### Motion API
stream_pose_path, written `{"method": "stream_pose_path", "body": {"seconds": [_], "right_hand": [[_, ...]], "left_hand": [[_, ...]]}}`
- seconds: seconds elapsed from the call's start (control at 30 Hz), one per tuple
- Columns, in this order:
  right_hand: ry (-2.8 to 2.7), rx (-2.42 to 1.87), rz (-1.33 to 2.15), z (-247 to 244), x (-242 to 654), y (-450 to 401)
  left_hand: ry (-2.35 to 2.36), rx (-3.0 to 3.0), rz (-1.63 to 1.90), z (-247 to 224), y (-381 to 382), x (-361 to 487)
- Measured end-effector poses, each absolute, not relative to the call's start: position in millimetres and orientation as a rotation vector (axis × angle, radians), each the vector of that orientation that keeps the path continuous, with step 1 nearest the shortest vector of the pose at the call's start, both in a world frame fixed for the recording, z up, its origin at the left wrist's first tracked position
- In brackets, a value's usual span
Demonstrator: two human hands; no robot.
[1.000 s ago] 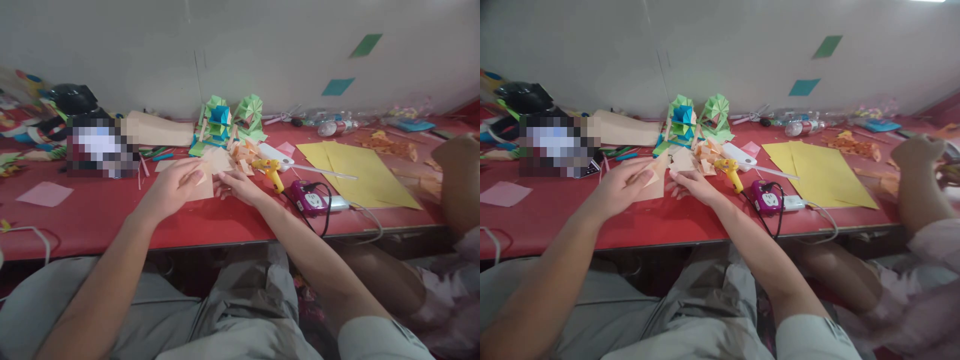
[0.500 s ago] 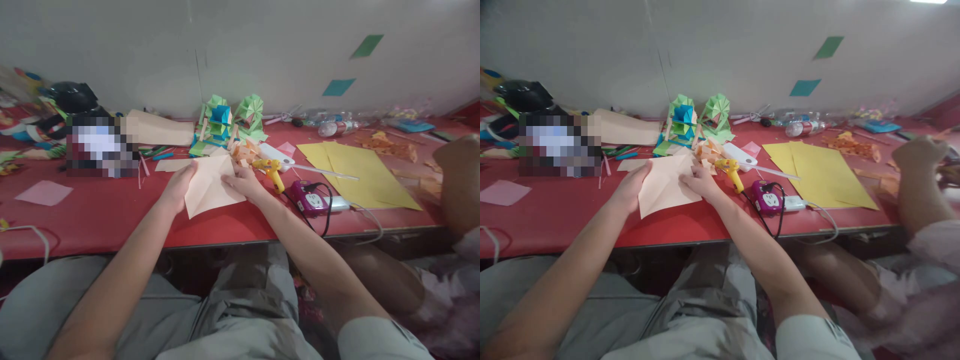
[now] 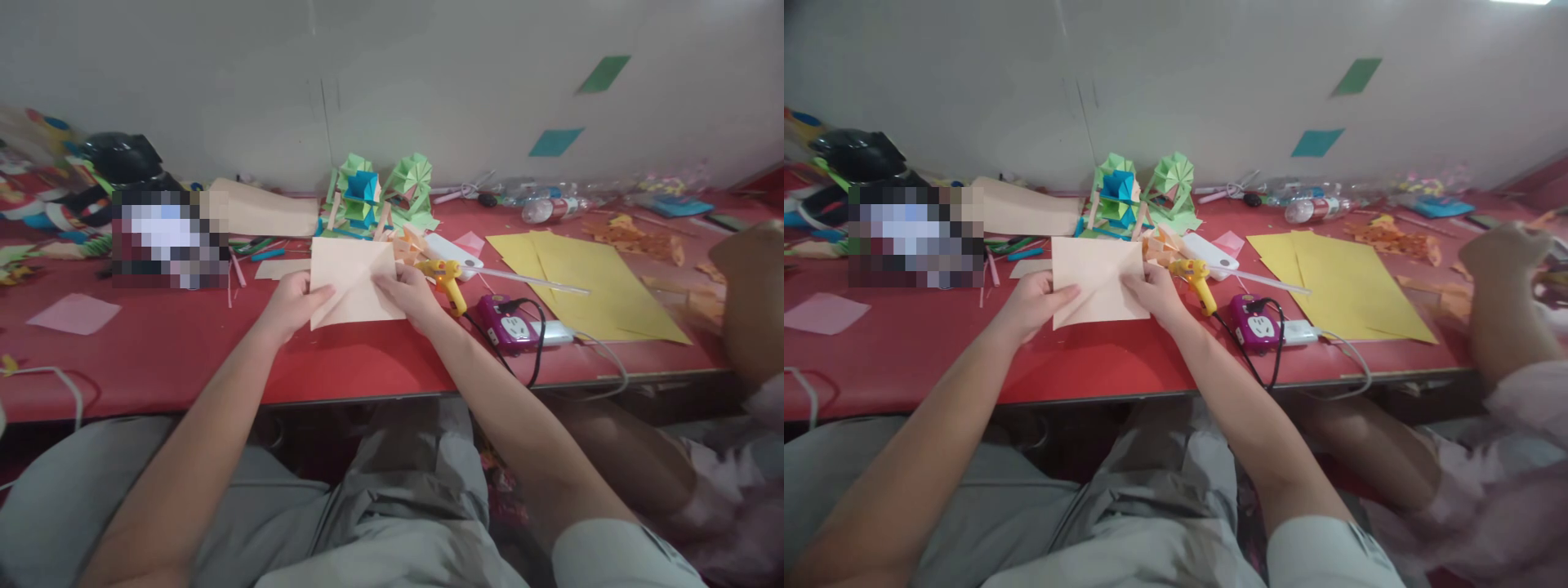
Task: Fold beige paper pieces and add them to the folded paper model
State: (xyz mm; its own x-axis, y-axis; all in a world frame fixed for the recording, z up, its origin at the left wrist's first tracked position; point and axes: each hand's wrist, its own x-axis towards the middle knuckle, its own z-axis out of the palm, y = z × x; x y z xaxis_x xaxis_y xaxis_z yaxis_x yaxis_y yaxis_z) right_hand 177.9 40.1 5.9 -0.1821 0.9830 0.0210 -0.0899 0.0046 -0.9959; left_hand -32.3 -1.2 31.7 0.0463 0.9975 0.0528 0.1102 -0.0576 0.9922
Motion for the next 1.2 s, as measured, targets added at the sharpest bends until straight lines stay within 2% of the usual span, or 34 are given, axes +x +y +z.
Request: {"method": "stream_pose_path", "body": {"seconds": [0.13,0.23,0.47,0.57,0.7,0.83,1.0,1.2], "right_hand": [[-1.333,-0.864,1.408,5,176,40],[-1.302,-0.908,1.368,1,178,44],[-1.318,-0.965,1.157,-1,186,50],[-1.388,-0.87,1.081,1,187,49],[-1.553,-0.723,1.06,5,186,44],[-1.463,-0.726,1.198,5,182,45],[-1.076,-0.835,1.472,10,179,47],[-1.195,-0.903,1.538,15,177,35]], "left_hand": [[1.196,1.16,1.269,26,6,-37],[1.122,1.122,1.279,26,7,-39],[1.013,1.109,1.035,34,4,-48],[0.924,1.061,0.942,37,1,-50],[1.074,1.086,0.907,37,-4,-41],[1.066,1.178,0.835,34,-4,-28],[1.086,1.12,1.102,29,-1,-21],[1.047,1.122,1.055,29,-6,-7]]}}
